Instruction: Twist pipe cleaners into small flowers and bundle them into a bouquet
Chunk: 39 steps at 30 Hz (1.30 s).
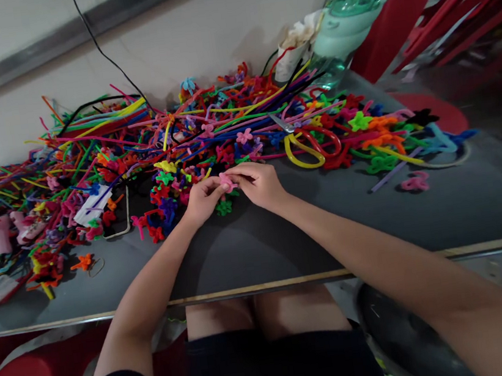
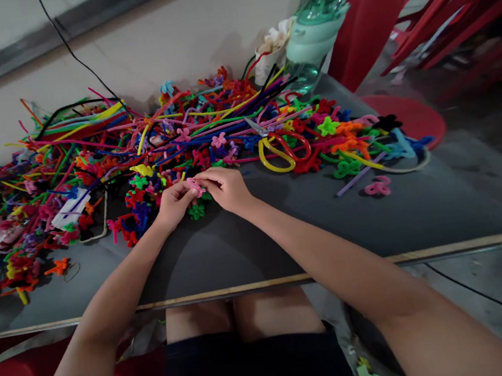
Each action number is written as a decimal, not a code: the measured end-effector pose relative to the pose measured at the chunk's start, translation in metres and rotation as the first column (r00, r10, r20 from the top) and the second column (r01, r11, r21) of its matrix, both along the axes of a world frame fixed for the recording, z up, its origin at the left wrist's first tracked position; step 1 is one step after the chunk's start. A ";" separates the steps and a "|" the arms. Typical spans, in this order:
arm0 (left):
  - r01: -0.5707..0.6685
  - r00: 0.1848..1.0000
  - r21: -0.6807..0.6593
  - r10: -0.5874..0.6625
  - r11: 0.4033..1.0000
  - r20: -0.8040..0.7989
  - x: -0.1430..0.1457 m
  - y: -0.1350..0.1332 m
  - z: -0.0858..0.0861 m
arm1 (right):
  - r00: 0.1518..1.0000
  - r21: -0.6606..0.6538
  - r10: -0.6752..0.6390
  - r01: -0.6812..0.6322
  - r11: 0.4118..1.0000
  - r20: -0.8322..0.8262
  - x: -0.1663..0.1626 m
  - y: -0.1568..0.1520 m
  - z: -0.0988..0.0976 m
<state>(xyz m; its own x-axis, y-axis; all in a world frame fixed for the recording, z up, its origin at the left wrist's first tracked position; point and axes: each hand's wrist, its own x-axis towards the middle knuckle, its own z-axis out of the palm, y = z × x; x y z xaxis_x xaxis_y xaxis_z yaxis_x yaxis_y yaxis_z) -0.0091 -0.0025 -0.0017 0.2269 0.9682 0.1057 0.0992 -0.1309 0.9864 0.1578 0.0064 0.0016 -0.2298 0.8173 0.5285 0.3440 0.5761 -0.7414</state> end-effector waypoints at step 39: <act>0.050 0.998 0.016 -0.049 0.999 -0.046 -0.010 0.007 0.000 | 0.851 -0.455 0.458 -0.524 0.720 -0.256 0.014 0.013 0.007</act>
